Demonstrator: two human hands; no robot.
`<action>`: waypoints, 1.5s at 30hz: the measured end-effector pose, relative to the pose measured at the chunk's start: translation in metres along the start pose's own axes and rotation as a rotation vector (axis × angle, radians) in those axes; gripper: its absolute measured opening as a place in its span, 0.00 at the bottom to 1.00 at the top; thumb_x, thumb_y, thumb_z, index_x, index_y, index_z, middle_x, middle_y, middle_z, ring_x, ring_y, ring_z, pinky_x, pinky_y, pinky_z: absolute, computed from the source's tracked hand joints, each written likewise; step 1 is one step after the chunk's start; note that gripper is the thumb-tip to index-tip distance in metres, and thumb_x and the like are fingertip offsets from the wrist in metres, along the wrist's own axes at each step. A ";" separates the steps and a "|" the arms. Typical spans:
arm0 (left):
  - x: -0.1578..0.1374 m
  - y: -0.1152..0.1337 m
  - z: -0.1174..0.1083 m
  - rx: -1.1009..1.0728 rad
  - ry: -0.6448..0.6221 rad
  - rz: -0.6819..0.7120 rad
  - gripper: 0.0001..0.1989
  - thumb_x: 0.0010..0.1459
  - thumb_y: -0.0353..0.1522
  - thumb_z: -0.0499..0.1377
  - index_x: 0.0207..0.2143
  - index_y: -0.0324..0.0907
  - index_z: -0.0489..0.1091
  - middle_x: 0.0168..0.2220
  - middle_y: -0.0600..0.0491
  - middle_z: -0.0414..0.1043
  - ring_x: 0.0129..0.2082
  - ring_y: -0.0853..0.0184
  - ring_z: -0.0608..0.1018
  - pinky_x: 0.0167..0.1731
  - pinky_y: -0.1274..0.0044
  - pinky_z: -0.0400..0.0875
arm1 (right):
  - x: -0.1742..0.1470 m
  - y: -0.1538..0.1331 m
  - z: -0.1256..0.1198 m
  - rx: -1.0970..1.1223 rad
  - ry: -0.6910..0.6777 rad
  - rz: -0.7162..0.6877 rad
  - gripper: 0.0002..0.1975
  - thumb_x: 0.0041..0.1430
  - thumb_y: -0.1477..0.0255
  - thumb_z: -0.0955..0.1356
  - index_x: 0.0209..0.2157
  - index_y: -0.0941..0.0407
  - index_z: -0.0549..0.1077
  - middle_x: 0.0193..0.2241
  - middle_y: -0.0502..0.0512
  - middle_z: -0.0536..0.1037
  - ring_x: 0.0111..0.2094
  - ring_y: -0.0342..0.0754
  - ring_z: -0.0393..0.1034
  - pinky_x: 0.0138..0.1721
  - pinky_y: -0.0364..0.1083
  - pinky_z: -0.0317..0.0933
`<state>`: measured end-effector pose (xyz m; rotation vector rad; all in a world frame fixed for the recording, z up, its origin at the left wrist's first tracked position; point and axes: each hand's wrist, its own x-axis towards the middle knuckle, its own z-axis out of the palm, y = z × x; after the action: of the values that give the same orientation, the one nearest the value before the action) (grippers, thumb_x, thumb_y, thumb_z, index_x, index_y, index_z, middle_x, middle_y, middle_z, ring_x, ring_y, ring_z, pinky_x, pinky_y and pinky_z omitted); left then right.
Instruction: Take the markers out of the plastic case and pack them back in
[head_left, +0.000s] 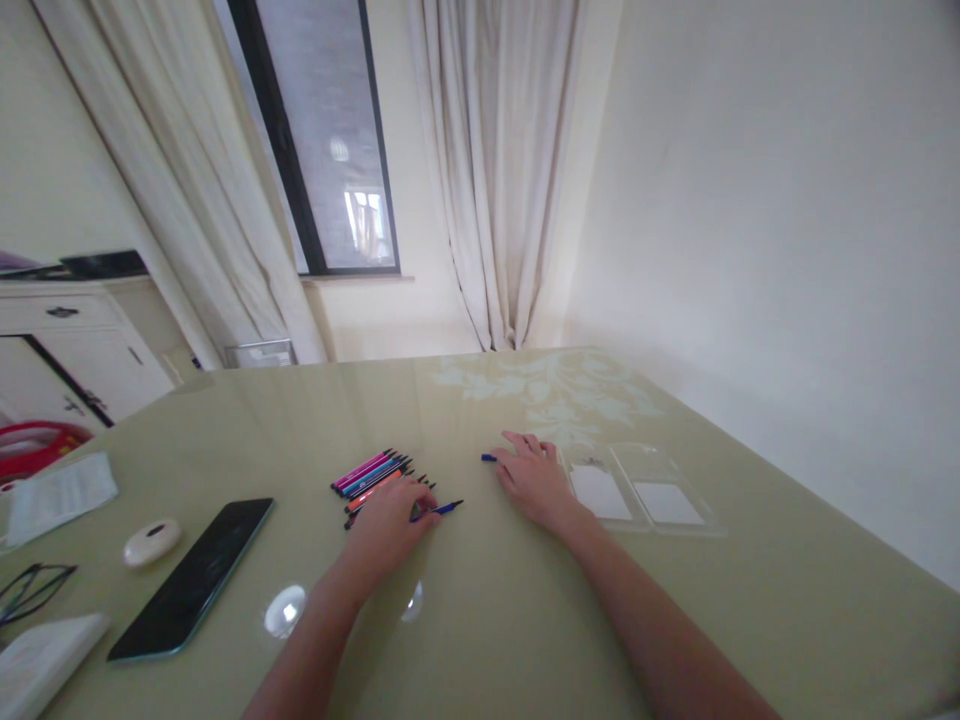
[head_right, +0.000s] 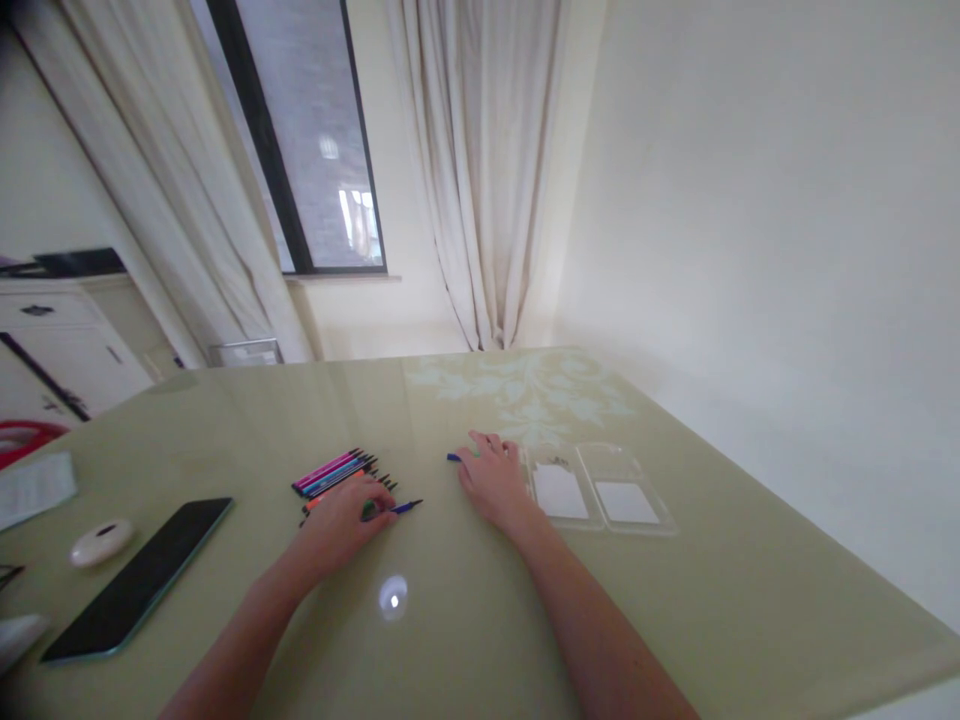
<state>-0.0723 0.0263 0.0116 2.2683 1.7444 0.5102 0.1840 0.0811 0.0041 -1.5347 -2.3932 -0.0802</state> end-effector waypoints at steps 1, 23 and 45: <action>0.000 0.000 0.001 0.005 0.012 0.013 0.04 0.59 0.32 0.63 0.35 0.46 0.78 0.39 0.53 0.79 0.44 0.61 0.78 0.47 0.71 0.68 | 0.000 -0.003 -0.001 0.019 -0.008 -0.020 0.13 0.70 0.67 0.64 0.50 0.49 0.77 0.64 0.60 0.68 0.62 0.60 0.59 0.58 0.60 0.51; 0.002 0.012 -0.001 -0.215 0.289 0.151 0.12 0.68 0.38 0.55 0.44 0.46 0.77 0.41 0.51 0.81 0.42 0.59 0.80 0.45 0.68 0.72 | -0.010 -0.019 -0.040 0.690 0.175 -0.035 0.07 0.65 0.67 0.69 0.40 0.52 0.80 0.37 0.53 0.84 0.39 0.49 0.78 0.47 0.47 0.66; -0.003 0.029 0.004 -0.369 0.337 0.128 0.09 0.66 0.37 0.59 0.41 0.46 0.79 0.37 0.52 0.80 0.38 0.62 0.79 0.41 0.73 0.71 | -0.014 -0.022 -0.044 0.923 0.087 -0.019 0.06 0.60 0.68 0.72 0.37 0.52 0.83 0.35 0.53 0.85 0.37 0.49 0.77 0.40 0.46 0.69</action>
<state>-0.0453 0.0156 0.0187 2.1234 1.4846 1.1928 0.1795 0.0503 0.0444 -1.0154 -1.9065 0.8122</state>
